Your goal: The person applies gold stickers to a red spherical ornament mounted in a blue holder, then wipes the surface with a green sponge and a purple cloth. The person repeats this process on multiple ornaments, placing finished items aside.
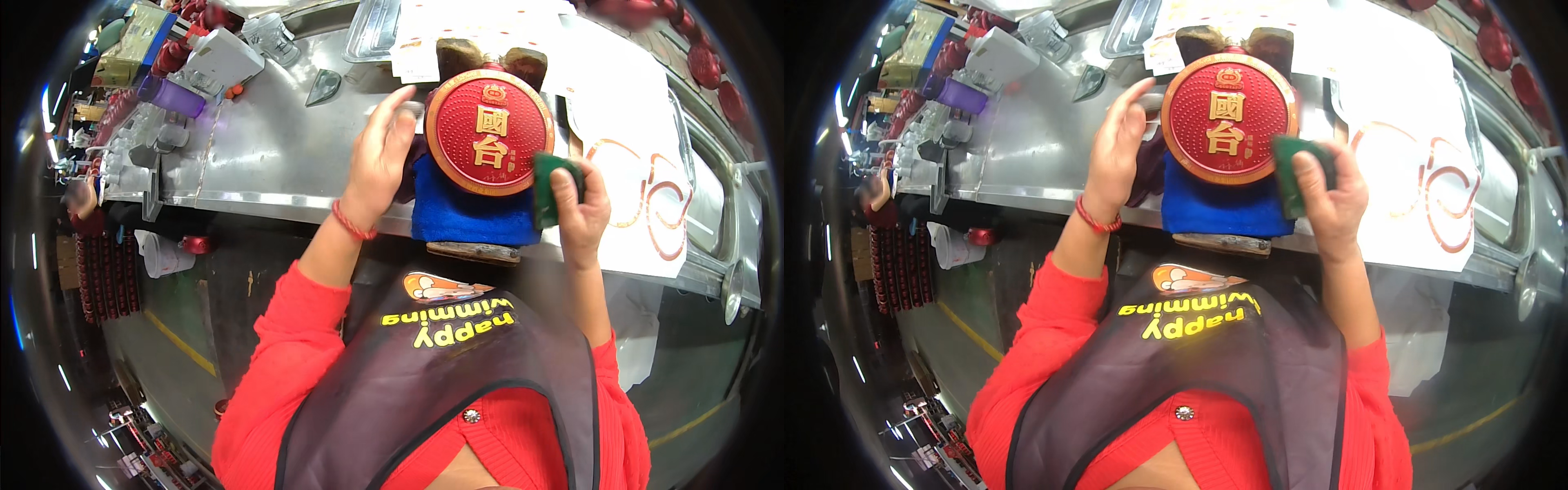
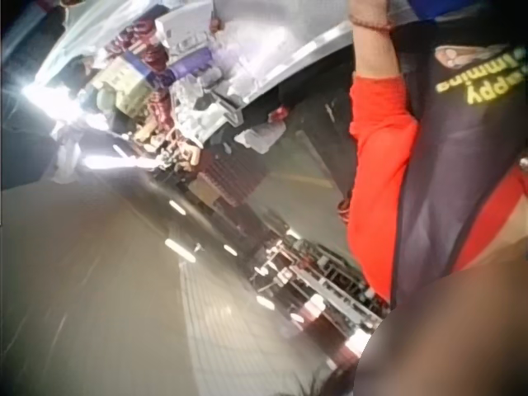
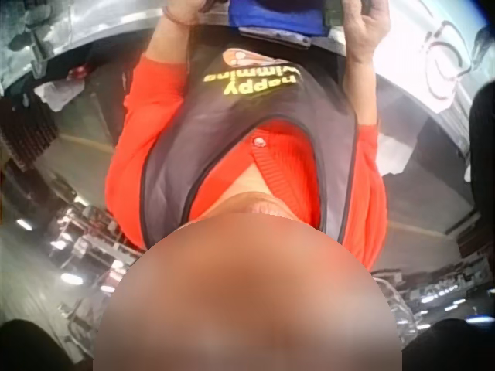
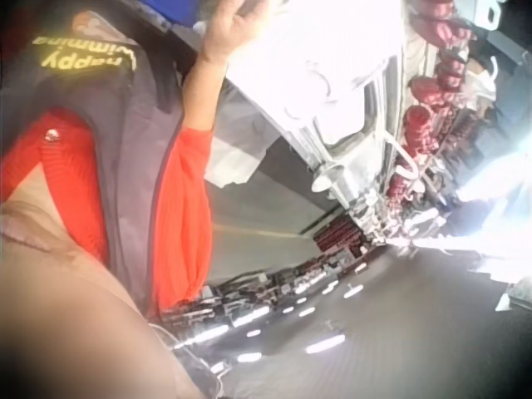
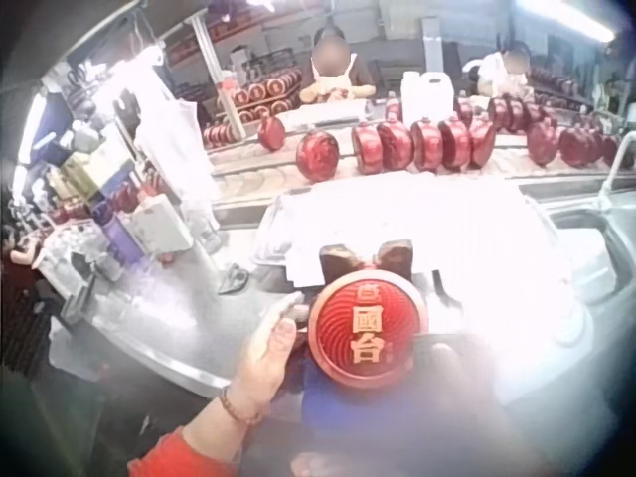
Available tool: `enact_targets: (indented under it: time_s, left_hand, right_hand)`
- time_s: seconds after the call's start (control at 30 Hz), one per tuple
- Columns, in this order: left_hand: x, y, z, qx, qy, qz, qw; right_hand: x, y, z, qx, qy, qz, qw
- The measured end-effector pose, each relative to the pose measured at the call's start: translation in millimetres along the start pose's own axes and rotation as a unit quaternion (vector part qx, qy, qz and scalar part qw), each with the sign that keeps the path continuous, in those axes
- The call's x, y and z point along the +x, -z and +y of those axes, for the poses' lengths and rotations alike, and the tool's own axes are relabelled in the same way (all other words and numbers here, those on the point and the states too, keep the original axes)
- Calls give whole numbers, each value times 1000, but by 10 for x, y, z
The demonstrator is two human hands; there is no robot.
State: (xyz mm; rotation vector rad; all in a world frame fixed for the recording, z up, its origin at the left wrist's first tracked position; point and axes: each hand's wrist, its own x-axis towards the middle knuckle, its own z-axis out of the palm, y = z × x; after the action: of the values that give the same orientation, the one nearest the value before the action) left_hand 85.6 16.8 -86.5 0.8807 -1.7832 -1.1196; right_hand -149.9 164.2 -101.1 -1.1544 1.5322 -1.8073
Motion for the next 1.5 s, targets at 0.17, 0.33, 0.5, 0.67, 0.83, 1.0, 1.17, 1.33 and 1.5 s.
enact_targets:
  time_s: [0.17, 0.33, 0.5, 0.67, 0.83, 1.0, 1.17, 1.33, 1.5]
  left_hand:
    - [605, -190, 139, -323, 225, -127, 910]
    - [775, -158, 463, -155, 95, -231, 956]
    - [993, -112, 742, 132, -16, -283, 950]
    - [992, -141, 1047, 258, -126, -334, 898]
    - [498, -55, 1188, 299, -225, -207, 904]
    - [-246, 157, 1080, 236, -285, 12, 929]
    - [-921, 1085, 974, 179, -251, 259, 915]
    - [-1887, 2387, 768, 343, -120, 406, 839]
    - [-2693, 3596, 79, 573, 143, 424, 687]
  right_hand:
    - [11, 85, -94, -112, 103, -37, 988]
    - [-94, 318, -49, -5, 0, 69, 998]
    - [-163, 497, 59, 25, 9, 12, 1000]
    - [-152, 642, 110, -47, 13, 91, 995]
    - [-25, 642, 57, -31, 6, 63, 998]
    - [130, 415, -126, 52, 19, 69, 996]
    - [277, 28, -266, -48, 63, 18, 997]
    - [397, -395, -376, 49, -12, -83, 995]
    - [420, -795, -464, -26, -8, -125, 992]
